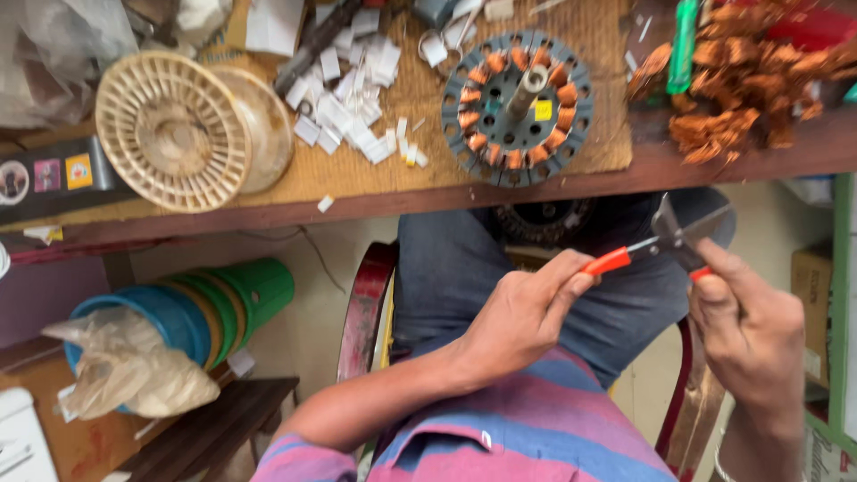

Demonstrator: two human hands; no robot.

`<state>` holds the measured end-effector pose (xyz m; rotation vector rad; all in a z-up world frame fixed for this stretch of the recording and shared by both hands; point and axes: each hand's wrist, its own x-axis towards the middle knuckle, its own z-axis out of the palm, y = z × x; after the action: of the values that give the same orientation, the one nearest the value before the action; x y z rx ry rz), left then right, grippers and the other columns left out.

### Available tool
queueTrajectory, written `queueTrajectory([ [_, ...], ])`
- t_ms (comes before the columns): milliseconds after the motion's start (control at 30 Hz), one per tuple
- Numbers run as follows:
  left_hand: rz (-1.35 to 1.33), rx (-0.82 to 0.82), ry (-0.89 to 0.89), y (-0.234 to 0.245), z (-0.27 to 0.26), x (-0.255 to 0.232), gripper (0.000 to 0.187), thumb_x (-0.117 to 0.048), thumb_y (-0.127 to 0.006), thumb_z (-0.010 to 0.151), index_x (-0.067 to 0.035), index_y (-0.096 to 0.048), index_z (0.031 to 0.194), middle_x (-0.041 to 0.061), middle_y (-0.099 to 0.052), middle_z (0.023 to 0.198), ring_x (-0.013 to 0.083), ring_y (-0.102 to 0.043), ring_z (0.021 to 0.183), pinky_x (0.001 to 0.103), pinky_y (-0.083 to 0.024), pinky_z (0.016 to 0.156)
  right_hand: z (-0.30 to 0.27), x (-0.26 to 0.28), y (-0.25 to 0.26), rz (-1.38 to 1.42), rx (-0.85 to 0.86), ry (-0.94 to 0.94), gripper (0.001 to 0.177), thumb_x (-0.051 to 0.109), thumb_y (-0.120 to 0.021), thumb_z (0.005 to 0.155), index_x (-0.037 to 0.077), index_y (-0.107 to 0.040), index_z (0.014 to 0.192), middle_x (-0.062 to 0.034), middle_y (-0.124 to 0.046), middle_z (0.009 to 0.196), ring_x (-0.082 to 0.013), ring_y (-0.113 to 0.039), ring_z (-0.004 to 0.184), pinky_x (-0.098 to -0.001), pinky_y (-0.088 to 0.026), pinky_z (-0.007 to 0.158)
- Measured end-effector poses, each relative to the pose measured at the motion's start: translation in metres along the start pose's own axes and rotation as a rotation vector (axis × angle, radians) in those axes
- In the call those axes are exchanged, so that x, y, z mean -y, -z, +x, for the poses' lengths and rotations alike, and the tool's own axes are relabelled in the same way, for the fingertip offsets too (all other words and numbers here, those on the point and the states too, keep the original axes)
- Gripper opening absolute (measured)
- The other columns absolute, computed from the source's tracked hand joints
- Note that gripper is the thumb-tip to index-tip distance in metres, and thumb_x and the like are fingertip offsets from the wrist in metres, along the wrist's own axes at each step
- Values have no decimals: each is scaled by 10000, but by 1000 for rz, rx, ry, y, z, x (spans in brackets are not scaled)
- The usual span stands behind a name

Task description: The person uses pliers to trim and adjust copper windings on a motor stator, rotating the stator to access different slots. They then use a screwdriver to further adjust the windings while seated at a cluttered workbench.

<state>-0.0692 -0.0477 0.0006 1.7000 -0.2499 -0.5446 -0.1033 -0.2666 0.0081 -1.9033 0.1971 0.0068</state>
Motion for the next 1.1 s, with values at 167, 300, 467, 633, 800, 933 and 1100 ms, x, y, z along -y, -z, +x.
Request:
queueTrajectory([
  [167, 272, -233, -259, 19, 2, 6, 317, -337, -587, 1096, -118, -584, 1326, 117, -669, 1004, 312, -672, 922, 386, -515, 802, -12, -14, -8, 593, -32, -106, 470, 170, -626, 1017, -6, -555, 1447, -16, -529, 710, -39, -424, 554, -191, -341, 479],
  [300, 673, -446, -424, 61, 22, -4, 735, -494, -774, 949, -110, -499, 1512, 90, -529, 1443, 289, -500, 1332, 427, -391, 1148, -2, -12, -26, 445, -5, -246, 379, 80, -592, 1037, -66, -630, 1385, -21, -506, 707, -41, -398, 533, -197, -299, 455],
  [467, 822, -449, -550, 111, 80, -9, 851, -731, -626, 960, -143, -463, 1552, 112, -378, 1550, 310, -379, 1469, 480, -318, 1183, 25, -3, -36, 261, 172, -377, 385, 87, -589, 997, -28, -662, 1356, 22, -507, 698, -27, -377, 535, -201, -277, 437],
  [633, 881, -370, -465, 112, 133, 12, 652, -694, -584, 962, -171, -622, 1349, 83, -590, 1383, 243, -560, 1291, 481, -380, 1041, 48, 9, -38, 193, 247, -418, 376, 89, -593, 981, 2, -681, 1336, 42, -503, 673, -37, -370, 518, -218, -290, 422],
  [800, 853, -329, -605, 103, 149, 20, 430, -516, -610, 1036, -138, -695, 1223, 20, -712, 1230, 220, -645, 1060, 406, -443, 917, 70, 30, -46, -65, 283, -270, 339, 109, -641, 997, 57, -727, 1320, 8, -615, 775, -45, -462, 623, -220, -392, 532],
  [933, 833, -302, -695, 118, 149, 24, 263, -377, -600, 1066, -180, -719, 1194, 1, -733, 1192, 223, -657, 1042, 398, -458, 907, 67, 67, -47, -620, 269, -22, 330, 135, -685, 980, 125, -733, 1307, -169, -751, 936, -190, -618, 604, -314, -508, 600],
  [1100, 752, -191, -699, 118, 163, 36, 250, -345, -570, 1112, -159, -712, 1200, 10, -742, 1170, 243, -679, 1098, 417, -482, 962, 64, 82, -51, -723, 330, 294, 336, 88, -665, 975, 39, -703, 1305, -217, -722, 1027, -341, -711, 850, -393, -541, 734],
])
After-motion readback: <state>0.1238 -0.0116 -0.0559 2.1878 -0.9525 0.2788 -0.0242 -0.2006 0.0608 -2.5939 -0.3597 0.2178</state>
